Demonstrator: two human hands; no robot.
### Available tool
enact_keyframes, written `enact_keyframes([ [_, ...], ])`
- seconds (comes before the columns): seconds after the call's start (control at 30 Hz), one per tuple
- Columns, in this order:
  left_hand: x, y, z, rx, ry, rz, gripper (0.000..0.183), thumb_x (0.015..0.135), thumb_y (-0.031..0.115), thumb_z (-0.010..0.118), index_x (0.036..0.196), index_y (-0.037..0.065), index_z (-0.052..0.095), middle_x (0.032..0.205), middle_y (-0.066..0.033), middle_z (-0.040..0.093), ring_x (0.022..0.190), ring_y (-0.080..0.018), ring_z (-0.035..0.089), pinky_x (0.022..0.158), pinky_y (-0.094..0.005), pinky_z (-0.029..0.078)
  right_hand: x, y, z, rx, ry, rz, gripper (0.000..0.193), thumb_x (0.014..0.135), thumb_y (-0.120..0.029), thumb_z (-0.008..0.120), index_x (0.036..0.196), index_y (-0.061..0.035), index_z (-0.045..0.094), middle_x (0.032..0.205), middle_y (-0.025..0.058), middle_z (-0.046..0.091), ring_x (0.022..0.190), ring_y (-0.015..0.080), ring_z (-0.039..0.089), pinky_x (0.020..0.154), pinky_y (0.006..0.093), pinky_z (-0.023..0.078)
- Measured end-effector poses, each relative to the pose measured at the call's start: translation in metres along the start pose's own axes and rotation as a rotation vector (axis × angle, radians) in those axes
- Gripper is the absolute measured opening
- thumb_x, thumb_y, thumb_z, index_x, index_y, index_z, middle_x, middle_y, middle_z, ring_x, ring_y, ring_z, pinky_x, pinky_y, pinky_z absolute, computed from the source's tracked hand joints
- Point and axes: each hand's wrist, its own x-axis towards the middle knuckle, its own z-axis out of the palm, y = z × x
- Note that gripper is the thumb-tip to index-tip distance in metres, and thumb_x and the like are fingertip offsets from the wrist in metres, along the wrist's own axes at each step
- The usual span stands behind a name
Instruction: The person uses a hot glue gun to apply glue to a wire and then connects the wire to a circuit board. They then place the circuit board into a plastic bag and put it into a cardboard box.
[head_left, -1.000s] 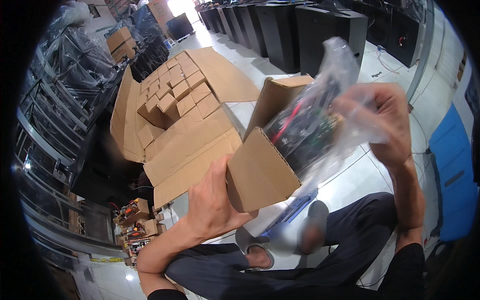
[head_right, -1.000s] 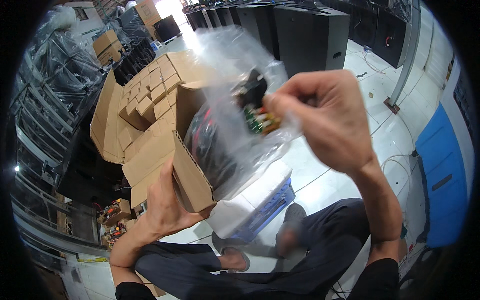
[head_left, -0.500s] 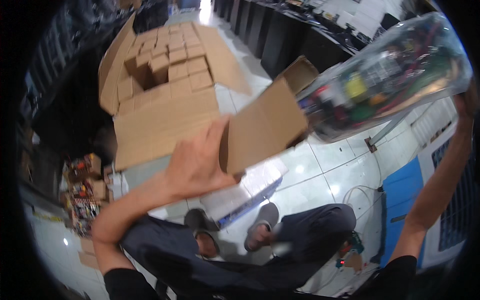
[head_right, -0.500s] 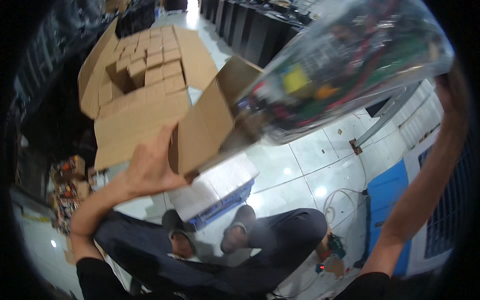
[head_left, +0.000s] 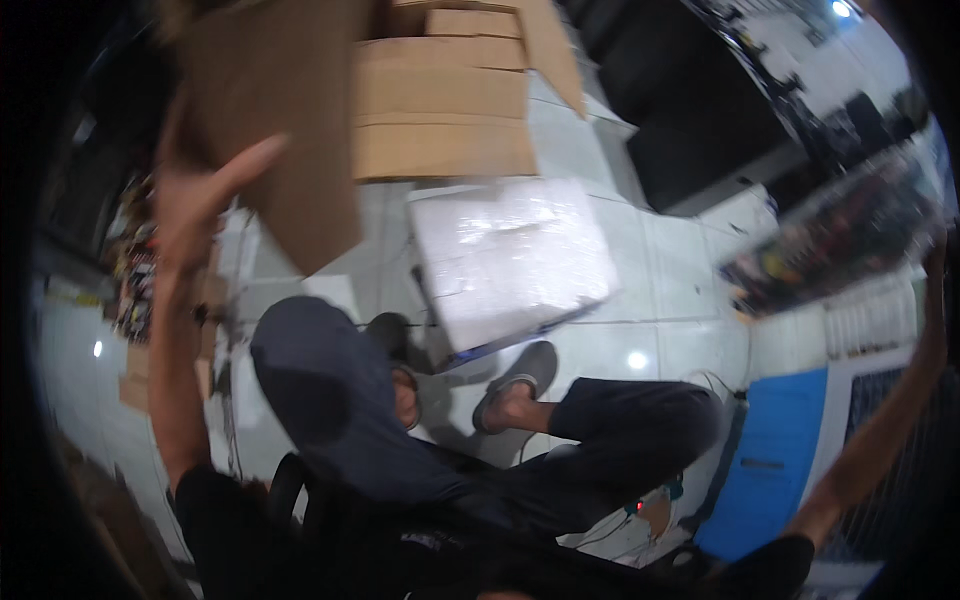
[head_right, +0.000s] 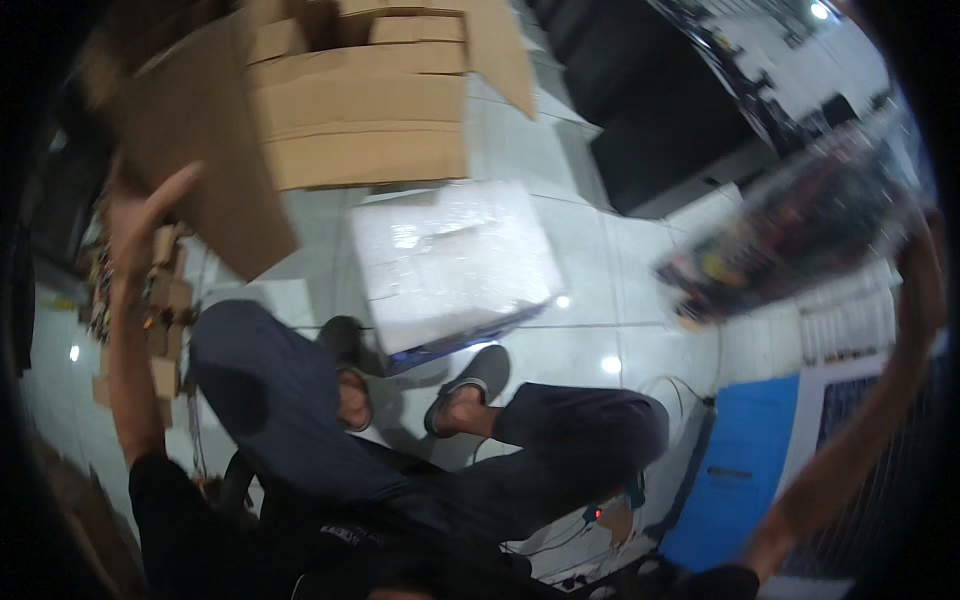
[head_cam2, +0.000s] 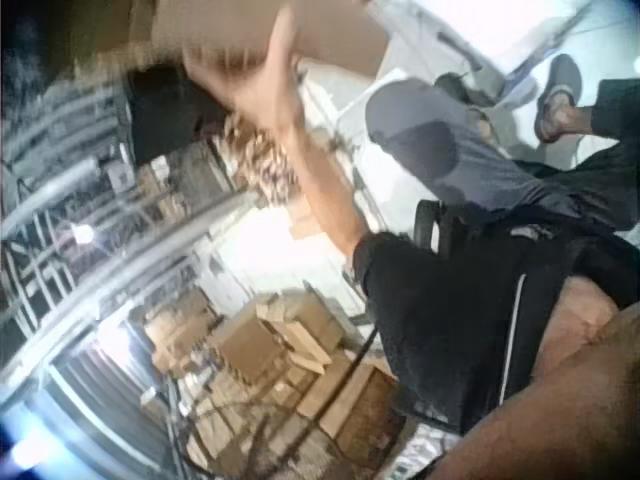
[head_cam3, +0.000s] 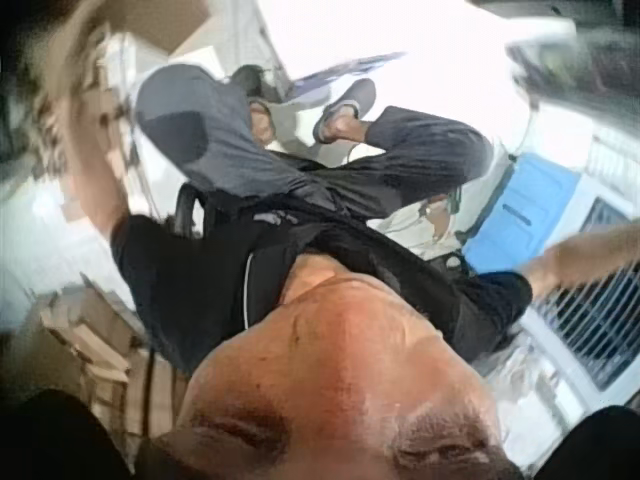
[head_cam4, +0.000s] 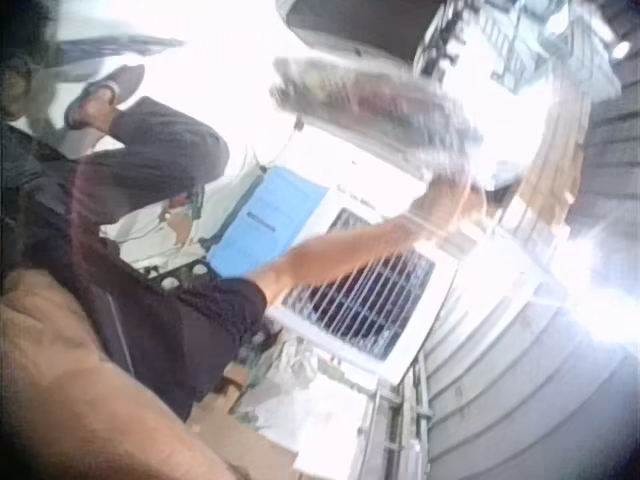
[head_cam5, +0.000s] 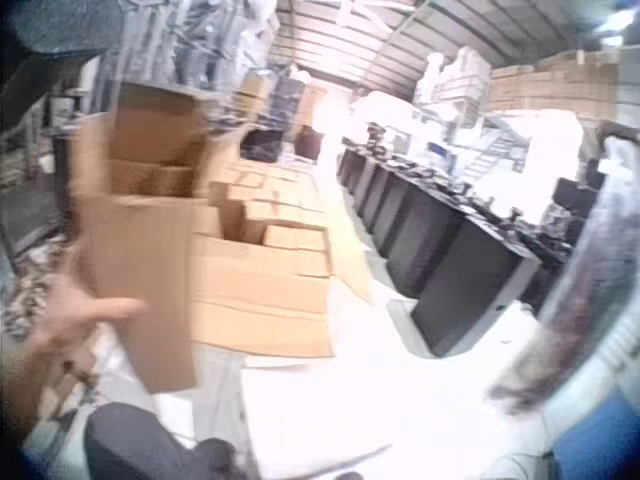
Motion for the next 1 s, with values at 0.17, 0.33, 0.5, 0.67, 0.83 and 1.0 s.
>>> enact_keyframes([
  [0.17,-0.069,-0.082,-0.072,0.36,-0.063,-0.193,0.094,0.071,0.026,0.084,0.146,-0.004,0.035,0.139,-0.0209,0.05,0.128,-0.0299,0.05,0.111,-0.0388,0.036,-0.015,-0.069,0.048,0.507,0.003,0.075,0.032,0.096,-0.026,0.063,0.103,0.0056,0.064,0.064,-0.0038,0.053,0.051,0.0004,0.04,0.047,0.0165,0.034],
  [0.33,-0.13,-0.129,-0.072,0.685,-0.545,-0.375,0.094,0.068,0.023,0.086,0.145,-0.003,0.039,0.144,-0.0238,0.047,0.138,-0.0384,0.042,0.114,-0.0408,0.035,-0.001,-0.088,0.089,0.593,-0.085,-0.012,0.032,0.093,-0.028,0.064,0.098,0.0038,0.067,0.058,-0.005,0.052,0.045,-0.0011,0.038,0.044,0.0152,0.029],
  [0.5,-0.168,-0.221,-0.06,0.343,-0.72,-0.627,0.073,0.083,0.023,0.074,0.144,-0.003,0.042,0.14,-0.025,0.053,0.131,-0.0379,0.05,0.112,-0.0409,0.037,0.002,-0.126,0.082,0.423,-0.172,-0.063,0.038,0.092,-0.035,0.065,0.094,0.0026,0.067,0.056,-0.0061,0.05,0.045,-0.0004,0.037,0.045,0.0174,0.027],
  [0.67,-0.191,-0.269,-0.045,0.718,-0.853,-0.598,0.059,0.087,0.022,0.07,0.136,-0.003,0.052,0.13,-0.0233,0.06,0.122,-0.036,0.057,0.108,-0.0411,0.041,0.002,-0.123,0.1,0.373,-0.167,-0.072,0.038,0.092,-0.036,0.065,0.093,0.0018,0.066,0.055,-0.0051,0.049,0.044,-0.0001,0.035,0.044,0.0168,0.026],
  [0.83,-0.19,-0.27,-0.033,0.827,-0.886,-0.636,0.053,0.088,0.022,0.07,0.131,-0.004,0.056,0.124,-0.0221,0.064,0.117,-0.0336,0.061,0.105,-0.0401,0.043,-0.009,-0.127,0.106,0.441,-0.085,-0.058,0.036,0.092,-0.032,0.066,0.097,0.0045,0.065,0.054,-0.0043,0.05,0.043,0.0,0.037,0.044,0.0157,0.029],
  [1.0,-0.154,-0.238,-0.034,0.879,-0.613,-0.643,0.048,0.089,0.023,0.07,0.126,-0.005,0.061,0.118,-0.0209,0.068,0.111,-0.0312,0.065,0.102,-0.039,0.046,-0.022,-0.17,0.08,0.42,-0.206,-0.077,0.025,0.089,-0.022,0.068,0.085,0.0033,0.066,0.053,-0.0017,0.051,0.044,0.0032,0.04,0.043,0.02,0.03],
])
